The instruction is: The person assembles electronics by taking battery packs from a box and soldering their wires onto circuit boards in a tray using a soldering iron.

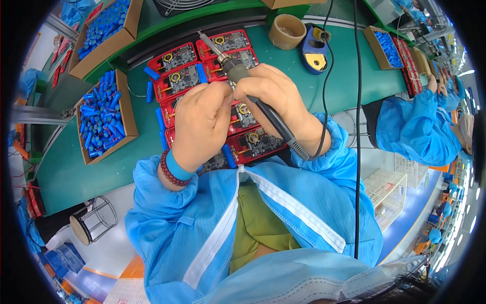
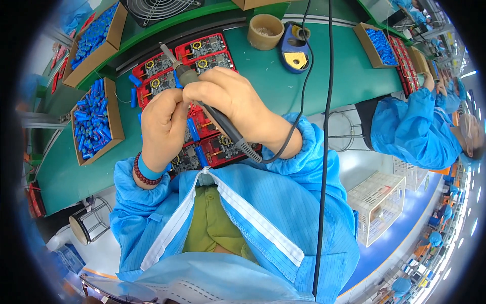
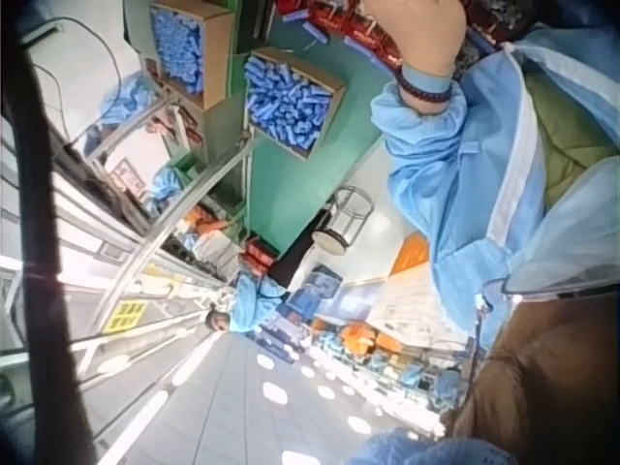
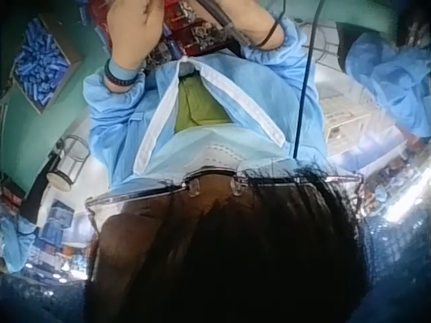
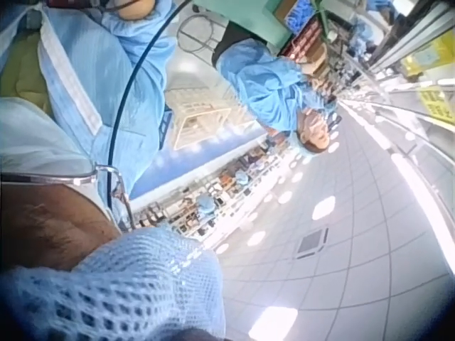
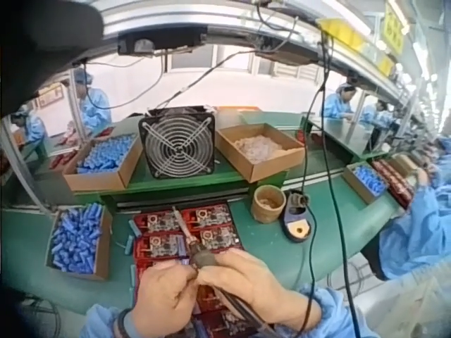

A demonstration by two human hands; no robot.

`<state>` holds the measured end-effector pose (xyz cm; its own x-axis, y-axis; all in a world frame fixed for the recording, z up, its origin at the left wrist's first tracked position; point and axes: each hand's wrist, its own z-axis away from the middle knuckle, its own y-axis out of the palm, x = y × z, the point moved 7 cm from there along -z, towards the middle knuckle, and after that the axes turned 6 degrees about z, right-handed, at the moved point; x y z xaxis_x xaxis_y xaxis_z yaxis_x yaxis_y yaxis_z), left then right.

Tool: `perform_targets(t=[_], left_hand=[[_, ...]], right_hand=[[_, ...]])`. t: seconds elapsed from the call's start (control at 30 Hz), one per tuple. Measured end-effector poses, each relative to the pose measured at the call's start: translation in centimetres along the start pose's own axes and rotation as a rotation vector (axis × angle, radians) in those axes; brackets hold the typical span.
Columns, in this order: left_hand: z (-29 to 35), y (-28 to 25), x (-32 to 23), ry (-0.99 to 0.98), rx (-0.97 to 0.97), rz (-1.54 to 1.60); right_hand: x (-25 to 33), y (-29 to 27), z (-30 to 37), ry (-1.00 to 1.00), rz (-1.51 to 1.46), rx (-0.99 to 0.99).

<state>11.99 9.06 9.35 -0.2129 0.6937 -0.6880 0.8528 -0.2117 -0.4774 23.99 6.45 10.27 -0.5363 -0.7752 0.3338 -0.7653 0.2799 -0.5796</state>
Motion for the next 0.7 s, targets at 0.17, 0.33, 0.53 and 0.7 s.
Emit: perform_targets(t=[0.17, 0.33, 0.53, 0.7], left_hand=[[0.3, -2.7, 0.8, -0.061, -0.194, -0.054], [1.0, -7.4, 6.1, -0.310, -0.408, 0.139], [-0.6, -4.8, 7.9, -0.362, -0.255, 0.064], [-2.1, -4.3, 11.3, -0.446, -0.207, -0.001]], right_hand=[[-1.4, -1.6, -0.8, 0.024, 0.075, -0.019], [-7.8, -7.8, -1.7, 0.240, 0.184, -0.440], [-18.3, -11.3, -7.9, 0.182, 0.292, -0.274], [-17.2, -13.0, -8.1, 0.231, 0.590, -0.325]])
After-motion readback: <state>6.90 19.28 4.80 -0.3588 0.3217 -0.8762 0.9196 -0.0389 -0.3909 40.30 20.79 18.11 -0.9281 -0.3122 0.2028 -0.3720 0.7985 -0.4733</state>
